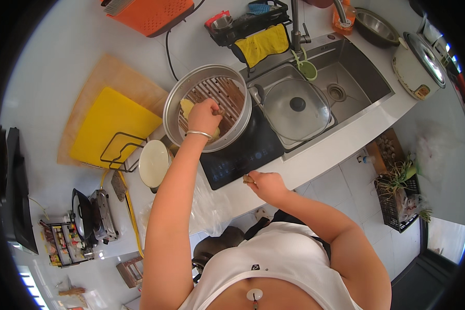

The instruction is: The person fills a steamer pot with water from a sink, places a steamer rack inside, and adds corn and wrapped food items before putting the lid on and setting it on a burner. They then wash their hands at the sink.

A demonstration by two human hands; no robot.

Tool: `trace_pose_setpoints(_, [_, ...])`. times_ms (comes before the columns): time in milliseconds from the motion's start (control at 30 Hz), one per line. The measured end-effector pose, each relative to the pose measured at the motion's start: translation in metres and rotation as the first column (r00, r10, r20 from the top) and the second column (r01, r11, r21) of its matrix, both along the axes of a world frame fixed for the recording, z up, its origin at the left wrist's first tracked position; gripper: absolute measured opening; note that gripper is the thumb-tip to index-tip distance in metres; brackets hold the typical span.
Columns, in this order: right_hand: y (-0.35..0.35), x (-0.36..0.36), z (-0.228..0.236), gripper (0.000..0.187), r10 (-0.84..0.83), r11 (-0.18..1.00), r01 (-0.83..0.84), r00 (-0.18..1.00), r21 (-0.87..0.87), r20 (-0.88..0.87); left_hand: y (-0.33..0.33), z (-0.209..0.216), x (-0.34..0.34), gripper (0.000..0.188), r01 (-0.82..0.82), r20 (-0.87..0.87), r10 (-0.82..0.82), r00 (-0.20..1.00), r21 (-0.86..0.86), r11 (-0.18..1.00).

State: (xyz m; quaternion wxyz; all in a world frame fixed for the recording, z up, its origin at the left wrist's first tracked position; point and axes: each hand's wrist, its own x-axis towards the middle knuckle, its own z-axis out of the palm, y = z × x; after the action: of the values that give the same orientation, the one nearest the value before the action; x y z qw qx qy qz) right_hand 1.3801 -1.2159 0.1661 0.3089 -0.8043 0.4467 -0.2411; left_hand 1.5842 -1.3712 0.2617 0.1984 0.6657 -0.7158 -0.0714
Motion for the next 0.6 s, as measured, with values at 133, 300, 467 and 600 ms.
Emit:
trace_pose_setpoints(133, [-0.05, -0.026, 0.077, 0.02, -0.168, 0.981, 0.186, 0.958, -0.059, 0.235, 0.002, 0.0, 0.003, 0.02, 0.025, -0.27, -0.026, 0.963, -0.007, 1.0])
trace_pose_setpoints(300, [-0.143, -0.005, 0.126, 0.017, -0.106, 0.921, 0.098, 0.994, -0.378, 0.0, 0.023, 0.017, 0.018, 0.022, -0.01, -0.228, -0.047, 0.972, -0.243, 0.97])
trace_pose_setpoints(467, [-0.208, 0.058, 0.109, 0.014, 0.018, 0.906, -0.27, 0.794, -0.326, -0.608, 0.033, 0.023, 0.01, 0.033, 0.06, 0.009, -0.06, 0.998, -0.042, 0.997])
trace_pose_setpoints(600, [-0.213, 0.053, 0.109, 0.018, 0.155, 0.952, -0.217, 0.949, -0.215, -0.274, 0.059, 0.037, 0.015, 0.049, 0.041, -0.062, -0.06, 0.996, -0.263, 0.964])
